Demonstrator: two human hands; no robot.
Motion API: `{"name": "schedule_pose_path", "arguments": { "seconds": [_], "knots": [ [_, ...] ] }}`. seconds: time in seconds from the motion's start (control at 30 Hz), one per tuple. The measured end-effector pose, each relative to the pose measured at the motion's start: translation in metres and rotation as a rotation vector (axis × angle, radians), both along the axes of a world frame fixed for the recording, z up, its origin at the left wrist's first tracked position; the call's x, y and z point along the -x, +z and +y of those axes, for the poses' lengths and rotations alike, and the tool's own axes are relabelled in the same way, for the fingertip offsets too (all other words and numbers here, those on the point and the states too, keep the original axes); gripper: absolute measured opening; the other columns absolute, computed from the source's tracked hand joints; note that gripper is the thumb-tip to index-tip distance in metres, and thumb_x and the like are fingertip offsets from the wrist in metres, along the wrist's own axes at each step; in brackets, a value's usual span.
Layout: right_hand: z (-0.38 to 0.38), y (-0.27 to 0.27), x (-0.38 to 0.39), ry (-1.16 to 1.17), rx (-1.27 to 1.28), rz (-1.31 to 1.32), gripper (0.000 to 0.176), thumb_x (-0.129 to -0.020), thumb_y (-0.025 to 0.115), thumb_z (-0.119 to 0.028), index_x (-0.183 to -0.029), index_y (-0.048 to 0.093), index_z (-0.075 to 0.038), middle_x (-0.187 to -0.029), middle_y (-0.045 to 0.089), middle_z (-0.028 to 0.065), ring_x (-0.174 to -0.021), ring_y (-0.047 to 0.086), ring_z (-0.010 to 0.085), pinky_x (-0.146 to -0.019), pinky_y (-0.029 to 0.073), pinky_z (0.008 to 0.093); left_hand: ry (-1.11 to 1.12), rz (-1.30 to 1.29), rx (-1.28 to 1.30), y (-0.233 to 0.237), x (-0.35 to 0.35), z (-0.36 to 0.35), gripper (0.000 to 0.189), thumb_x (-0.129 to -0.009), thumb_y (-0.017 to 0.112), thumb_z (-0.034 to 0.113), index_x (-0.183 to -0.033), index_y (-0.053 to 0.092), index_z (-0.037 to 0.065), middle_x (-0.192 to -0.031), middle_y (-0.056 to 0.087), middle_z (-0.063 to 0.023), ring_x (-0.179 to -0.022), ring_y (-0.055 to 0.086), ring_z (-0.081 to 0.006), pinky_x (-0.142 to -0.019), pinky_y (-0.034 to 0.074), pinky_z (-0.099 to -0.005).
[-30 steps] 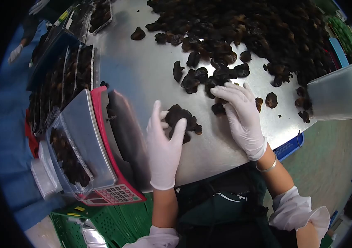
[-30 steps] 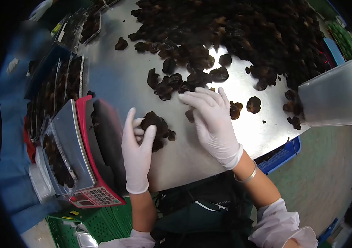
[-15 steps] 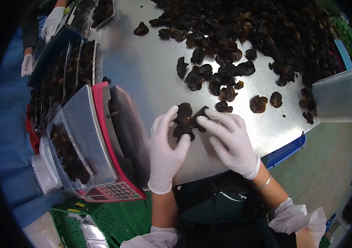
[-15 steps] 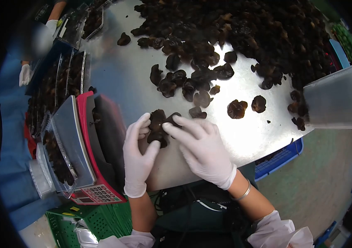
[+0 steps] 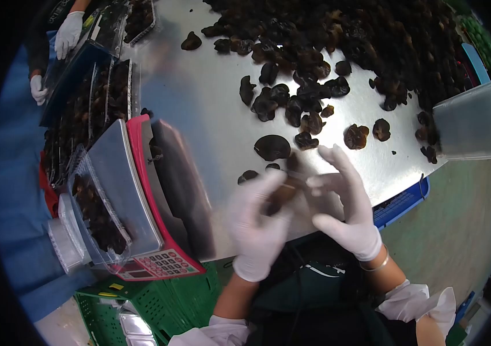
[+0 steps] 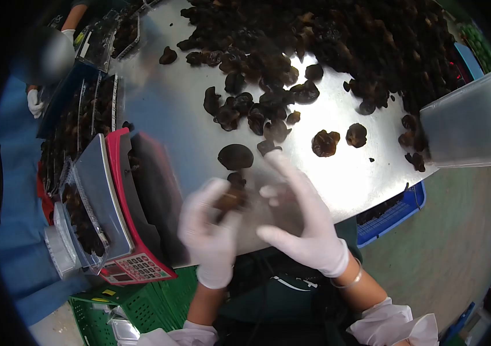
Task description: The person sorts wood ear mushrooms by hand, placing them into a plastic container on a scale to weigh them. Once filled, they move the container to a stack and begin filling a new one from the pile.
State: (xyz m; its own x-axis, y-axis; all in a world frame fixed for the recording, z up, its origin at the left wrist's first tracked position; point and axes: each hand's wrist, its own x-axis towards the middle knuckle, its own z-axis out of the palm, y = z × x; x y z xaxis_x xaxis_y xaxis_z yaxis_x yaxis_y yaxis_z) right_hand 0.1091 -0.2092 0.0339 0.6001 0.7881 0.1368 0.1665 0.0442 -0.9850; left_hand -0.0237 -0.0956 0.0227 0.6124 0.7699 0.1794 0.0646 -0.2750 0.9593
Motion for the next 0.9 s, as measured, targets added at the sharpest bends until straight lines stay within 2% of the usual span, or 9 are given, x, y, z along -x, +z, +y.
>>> {"name": "schedule_pose_path", "arguments": {
  "seconds": [0.07,0.13,0.23,0.3,0.37,0.47,0.57,0.67,0.9],
  "knots": [
    [-0.022,0.003,-0.001,-0.022,0.053,0.19,0.071,-0.076,0.082,-0.015,-0.14,0.054,0.001,-0.136,0.058,0.0141,-0.12,0.059,0.0244,-0.104,0.045,0.0378,-0.272,-0.014,0.114,0.001,-0.005,-0.034,0.058,-0.084,0.065,-0.013,-0.139,0.053,-0.002,-0.131,0.062,-0.0156,-0.115,0.064,-0.0212,-0.103,0.05,-0.0341],
    [-0.057,0.0,-0.009,-0.166,0.071,0.008,0.058,-0.074,0.078,0.001,-0.129,0.06,0.0,-0.111,0.062,0.0099,-0.096,0.064,0.0169,-0.084,0.054,0.0293,-0.464,-0.052,0.309,0.009,-0.013,-0.057,0.064,-0.083,0.067,-0.009,-0.144,0.049,-0.001,-0.135,0.061,-0.0176,-0.115,0.065,-0.0221,-0.103,0.049,-0.0346],
    [-0.111,0.001,-0.029,-0.604,0.16,-0.026,0.028,-0.093,0.053,0.0,-0.12,0.061,-0.002,-0.109,0.061,0.007,-0.09,0.064,0.0135,-0.076,0.053,0.0263,-0.553,-0.077,0.493,0.01,-0.016,-0.061,0.057,-0.082,0.068,-0.006,-0.138,0.056,0.0,-0.131,0.065,-0.0172,-0.11,0.068,-0.0255,-0.097,0.053,-0.035],
    [-0.14,-0.003,-0.051,-0.742,0.201,-0.283,0.043,-0.101,0.045,-0.013,-0.142,0.051,0.0,-0.136,0.058,0.0127,-0.119,0.058,0.0221,-0.104,0.043,0.0356,-0.464,0.017,-0.037,0.0,-0.01,-0.043,0.045,-0.08,0.069,-0.005,-0.125,0.066,0.001,-0.121,0.069,-0.0151,-0.104,0.069,-0.0275,-0.092,0.054,-0.0362],
    [-0.149,0.004,-0.062,-0.861,0.409,-0.586,0.046,-0.101,0.044,-0.012,-0.144,0.048,0.001,-0.144,0.053,0.0153,-0.135,0.048,0.025,-0.115,0.033,0.0387,-0.24,0.1,-0.263,-0.004,-0.005,-0.026,0.035,-0.077,0.069,-0.006,-0.111,0.071,0.003,-0.109,0.071,-0.0121,-0.098,0.067,-0.0292,-0.089,0.052,-0.0382],
    [-0.142,-0.001,-0.064,-0.877,0.299,-0.518,0.045,-0.1,0.046,-0.012,-0.144,0.049,0.001,-0.148,0.05,0.0165,-0.142,0.041,0.0264,-0.119,0.029,0.0402,0.061,0.258,-0.533,-0.005,-0.007,0.007,0.037,-0.076,0.07,-0.005,-0.112,0.07,0.005,-0.115,0.068,-0.011,-0.106,0.062,-0.0294,-0.094,0.049,-0.0387],
    [-0.102,-0.008,-0.045,-0.678,0.234,-0.279,0.036,-0.093,0.056,0.0,-0.129,0.061,0.003,-0.134,0.06,0.0134,-0.123,0.056,0.0234,-0.108,0.041,0.0358,0.158,0.363,-0.517,-0.008,-0.008,0.029,0.042,-0.079,0.073,0.0,-0.12,0.068,0.006,-0.125,0.063,-0.0121,-0.113,0.06,-0.0299,-0.098,0.048,-0.0387],
    [-0.033,0.0,-0.028,-0.105,0.188,-0.394,0.037,-0.088,0.061,0.002,-0.124,0.066,-0.004,-0.121,0.065,0.0151,-0.109,0.063,0.0291,-0.094,0.05,0.035,0.161,0.33,-0.353,-0.008,-0.001,0.038,0.044,-0.081,0.074,0.005,-0.124,0.066,0.007,-0.124,0.061,-0.0125,-0.114,0.057,-0.0312,-0.099,0.047,-0.0413],
    [0.079,-0.036,-0.023,0.07,0.26,-0.977,0.043,-0.079,0.061,-0.005,-0.12,0.067,-0.016,-0.114,0.066,0.0041,-0.114,0.055,0.0242,-0.097,0.038,0.0415,0.131,0.303,-0.372,-0.03,0.018,0.036,0.036,-0.086,0.067,-0.001,-0.121,0.067,0.003,-0.119,0.064,-0.0105,-0.105,0.063,-0.0213,-0.095,0.049,-0.0335]
  ]
}}
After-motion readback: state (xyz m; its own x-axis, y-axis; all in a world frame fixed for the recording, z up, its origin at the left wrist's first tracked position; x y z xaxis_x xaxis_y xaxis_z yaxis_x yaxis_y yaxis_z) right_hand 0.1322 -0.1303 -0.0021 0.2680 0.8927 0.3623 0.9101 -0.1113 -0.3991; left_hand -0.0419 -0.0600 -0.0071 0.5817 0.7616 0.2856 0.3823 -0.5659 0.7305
